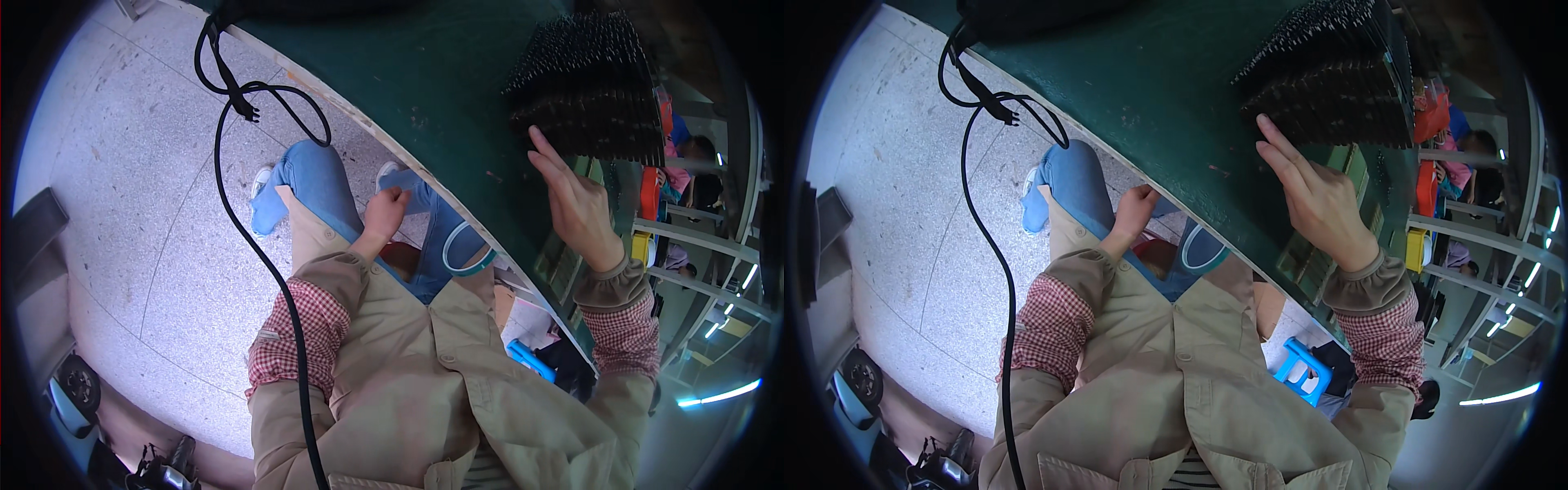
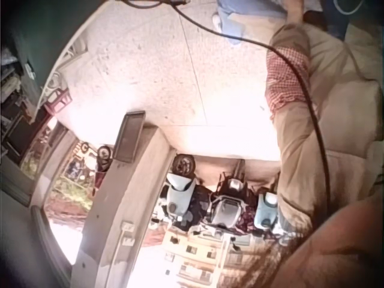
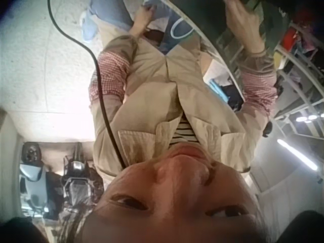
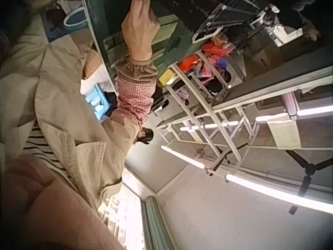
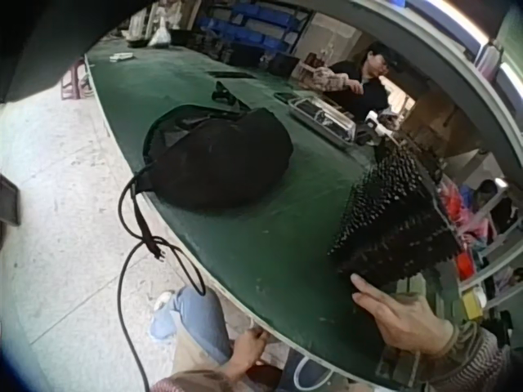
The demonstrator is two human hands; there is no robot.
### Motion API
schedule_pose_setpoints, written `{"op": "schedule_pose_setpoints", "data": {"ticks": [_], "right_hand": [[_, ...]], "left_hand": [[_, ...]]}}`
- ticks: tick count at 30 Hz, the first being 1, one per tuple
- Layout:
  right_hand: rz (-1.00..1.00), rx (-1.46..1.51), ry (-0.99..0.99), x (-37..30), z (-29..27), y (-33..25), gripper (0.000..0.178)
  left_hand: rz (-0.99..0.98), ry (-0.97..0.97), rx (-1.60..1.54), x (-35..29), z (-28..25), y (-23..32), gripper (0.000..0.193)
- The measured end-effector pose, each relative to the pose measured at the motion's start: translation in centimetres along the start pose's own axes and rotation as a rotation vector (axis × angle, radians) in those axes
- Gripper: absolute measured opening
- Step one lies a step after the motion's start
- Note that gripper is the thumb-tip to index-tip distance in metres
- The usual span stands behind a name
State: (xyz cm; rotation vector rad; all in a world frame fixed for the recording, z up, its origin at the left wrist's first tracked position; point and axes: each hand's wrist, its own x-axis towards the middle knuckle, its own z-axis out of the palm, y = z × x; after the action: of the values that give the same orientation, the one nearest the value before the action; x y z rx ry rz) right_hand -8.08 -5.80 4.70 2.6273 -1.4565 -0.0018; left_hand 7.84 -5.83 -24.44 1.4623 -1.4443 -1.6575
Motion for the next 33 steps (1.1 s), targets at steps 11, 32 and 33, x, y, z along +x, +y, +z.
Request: {"op": "schedule_pose_setpoints", "data": {"ticks": [11,32,33], "right_hand": [[-0.001,0.001,0.018,0.1,-1.2,-0.1,0.046],[0.064,-0.01,-0.001,-0.1,-1.7,-0.5,0.041],[0.063,-0.006,-0.003,-0.1,-1.8,-0.5,0.041]], "left_hand": [[-0.015,0.003,-0.053,0.2,0.3,-0.3,0.03],[-0.016,-0.012,-0.092,0.4,0.5,-1.0,0.031],[-0.015,-0.007,-0.094,0.3,0.4,-1.0,0.031]]}}
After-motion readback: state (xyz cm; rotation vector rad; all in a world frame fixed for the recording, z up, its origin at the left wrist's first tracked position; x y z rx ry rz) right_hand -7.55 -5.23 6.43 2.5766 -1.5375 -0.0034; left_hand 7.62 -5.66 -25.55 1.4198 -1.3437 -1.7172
